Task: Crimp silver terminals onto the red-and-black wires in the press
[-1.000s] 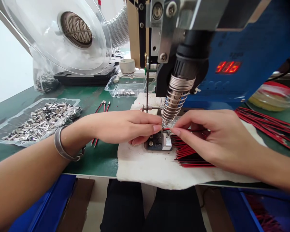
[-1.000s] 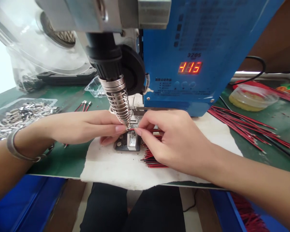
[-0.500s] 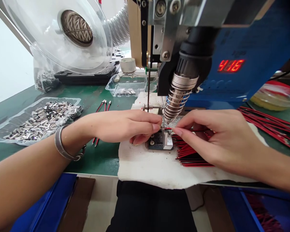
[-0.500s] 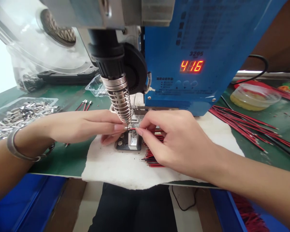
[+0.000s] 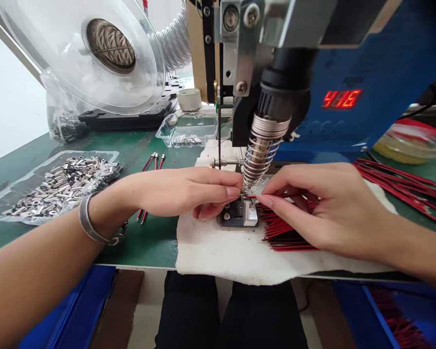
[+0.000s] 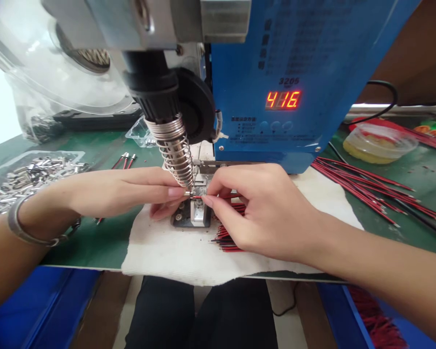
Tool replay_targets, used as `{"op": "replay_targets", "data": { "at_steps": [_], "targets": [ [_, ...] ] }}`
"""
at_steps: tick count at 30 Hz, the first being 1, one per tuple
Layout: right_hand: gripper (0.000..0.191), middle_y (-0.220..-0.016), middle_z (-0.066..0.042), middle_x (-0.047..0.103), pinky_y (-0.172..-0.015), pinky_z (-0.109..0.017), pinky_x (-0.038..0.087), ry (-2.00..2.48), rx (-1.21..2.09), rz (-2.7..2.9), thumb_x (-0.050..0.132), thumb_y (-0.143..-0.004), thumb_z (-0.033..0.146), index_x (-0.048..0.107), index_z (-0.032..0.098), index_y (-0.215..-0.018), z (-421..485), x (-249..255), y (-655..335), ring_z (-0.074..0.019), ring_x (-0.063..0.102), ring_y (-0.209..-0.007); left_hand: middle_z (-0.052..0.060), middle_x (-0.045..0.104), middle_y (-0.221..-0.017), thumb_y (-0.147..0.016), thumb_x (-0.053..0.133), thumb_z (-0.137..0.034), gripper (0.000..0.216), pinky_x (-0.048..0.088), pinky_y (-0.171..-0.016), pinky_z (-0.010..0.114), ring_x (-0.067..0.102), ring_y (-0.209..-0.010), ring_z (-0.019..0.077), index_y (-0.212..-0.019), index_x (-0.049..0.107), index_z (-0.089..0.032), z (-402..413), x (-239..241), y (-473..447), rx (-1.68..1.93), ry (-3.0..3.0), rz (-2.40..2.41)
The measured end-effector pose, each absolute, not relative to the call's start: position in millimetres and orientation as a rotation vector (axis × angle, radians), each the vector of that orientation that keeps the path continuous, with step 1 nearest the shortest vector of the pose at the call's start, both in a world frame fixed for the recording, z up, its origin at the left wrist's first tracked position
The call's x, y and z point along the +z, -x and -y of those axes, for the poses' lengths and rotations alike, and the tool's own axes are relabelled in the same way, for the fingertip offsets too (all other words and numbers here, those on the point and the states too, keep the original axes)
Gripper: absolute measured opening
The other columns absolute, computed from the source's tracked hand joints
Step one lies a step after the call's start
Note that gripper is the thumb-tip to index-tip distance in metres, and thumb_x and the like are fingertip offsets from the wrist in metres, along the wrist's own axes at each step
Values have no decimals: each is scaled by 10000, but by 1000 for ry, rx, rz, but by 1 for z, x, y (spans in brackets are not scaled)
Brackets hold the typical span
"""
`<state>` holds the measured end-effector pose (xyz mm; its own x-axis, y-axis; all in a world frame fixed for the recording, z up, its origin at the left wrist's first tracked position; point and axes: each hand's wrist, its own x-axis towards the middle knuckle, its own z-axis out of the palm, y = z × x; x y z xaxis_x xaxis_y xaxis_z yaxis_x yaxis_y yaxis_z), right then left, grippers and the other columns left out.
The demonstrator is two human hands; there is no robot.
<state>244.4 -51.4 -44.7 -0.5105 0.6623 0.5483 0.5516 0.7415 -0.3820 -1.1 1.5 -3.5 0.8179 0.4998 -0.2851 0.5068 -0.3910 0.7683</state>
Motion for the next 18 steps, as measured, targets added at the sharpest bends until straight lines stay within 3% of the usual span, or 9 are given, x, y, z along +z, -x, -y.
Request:
{"op": "replay_targets", "data": {
  "at_steps": [13, 18],
  "targets": [
    [146, -696, 41, 709, -624, -241, 499, 929, 227, 2228, 687, -977, 169, 735, 181, -840, 52, -46, -244, -91, 587, -576, 2, 560, -716, -1114, 422, -317, 399, 462, -727, 288, 531, -685, 154, -746, 531, -207, -4, -5, 0, -9, -2107, -721],
    [143, -683, 43, 704, -600, -249, 489, 960, 231, 2208, 689, -971, 165, 728, 190, -836, 52, -47, -243, -99, 598, -573, 8, 570, -709, -1101, 442, -317, 391, 457, -716, 299, 534, -680, 161, -746, 558, -204, -2, -4, 1, 6, -2098, -735]
  ]
}}
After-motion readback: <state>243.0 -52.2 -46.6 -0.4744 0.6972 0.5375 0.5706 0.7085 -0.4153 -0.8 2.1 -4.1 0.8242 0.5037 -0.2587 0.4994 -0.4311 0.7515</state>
